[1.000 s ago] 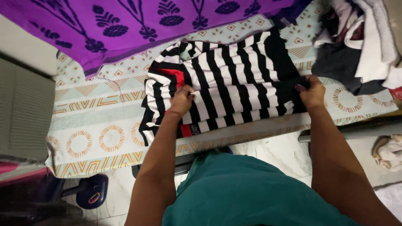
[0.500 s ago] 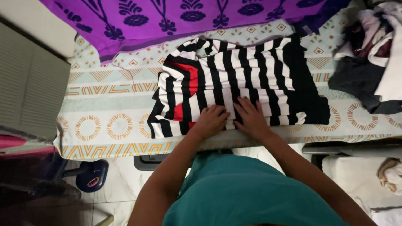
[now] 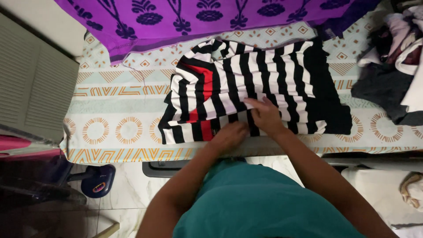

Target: Fold various items of clothing including a striped shirt, a white t-shirt, a decorative cloth, and green pants.

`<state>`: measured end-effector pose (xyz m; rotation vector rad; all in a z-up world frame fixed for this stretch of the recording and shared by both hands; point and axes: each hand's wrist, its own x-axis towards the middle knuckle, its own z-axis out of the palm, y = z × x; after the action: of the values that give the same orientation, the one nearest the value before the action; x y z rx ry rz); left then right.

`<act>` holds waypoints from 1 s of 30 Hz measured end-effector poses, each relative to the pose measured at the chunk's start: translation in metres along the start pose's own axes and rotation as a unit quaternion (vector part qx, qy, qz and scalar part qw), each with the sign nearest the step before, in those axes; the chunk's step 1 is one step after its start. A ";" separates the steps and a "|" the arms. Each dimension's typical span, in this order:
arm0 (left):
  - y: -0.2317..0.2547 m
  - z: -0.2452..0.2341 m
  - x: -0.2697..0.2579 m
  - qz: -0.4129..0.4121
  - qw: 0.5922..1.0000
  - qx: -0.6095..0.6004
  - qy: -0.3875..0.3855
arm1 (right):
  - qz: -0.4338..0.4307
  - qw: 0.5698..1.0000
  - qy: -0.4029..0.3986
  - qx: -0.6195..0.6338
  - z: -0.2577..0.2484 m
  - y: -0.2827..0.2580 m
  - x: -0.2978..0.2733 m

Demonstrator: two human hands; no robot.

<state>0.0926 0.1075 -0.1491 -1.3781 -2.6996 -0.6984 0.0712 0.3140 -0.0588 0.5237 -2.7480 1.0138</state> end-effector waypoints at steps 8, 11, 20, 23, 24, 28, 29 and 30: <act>-0.058 -0.032 -0.003 -0.116 0.989 0.010 0.086 | -0.028 0.999 0.004 0.017 0.001 0.006 -0.017; -0.072 -0.047 -0.029 -0.122 0.987 0.044 0.098 | -0.021 0.997 -0.043 -0.055 0.000 0.003 -0.023; -0.029 -0.151 -0.073 -0.235 0.954 -0.158 -0.103 | -0.042 0.947 -0.182 -0.260 -0.010 0.011 -0.030; -0.003 -0.184 -0.040 -0.311 0.937 -0.146 -0.063 | 0.001 0.935 -0.229 -0.272 -0.009 -0.007 -0.020; 0.001 -0.185 -0.029 -0.310 0.948 -0.069 -0.009 | 0.017 0.931 -0.244 -0.272 -0.006 -0.012 -0.017; -0.021 -0.108 0.002 -0.281 0.952 -0.048 0.112 | -0.011 0.984 -0.107 -0.145 0.022 -0.019 0.000; -0.022 -0.098 0.006 -0.206 0.966 0.011 0.158 | -0.036 0.982 -0.073 -0.170 0.028 -0.018 0.000; -0.023 -0.087 0.010 -0.127 0.969 0.069 0.202 | -0.062 0.978 -0.039 -0.195 0.034 -0.016 0.001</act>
<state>0.0540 0.0684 -0.0770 -0.7645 -2.5515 -0.7001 0.0755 0.2801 -0.0747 0.6666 -2.8336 0.4170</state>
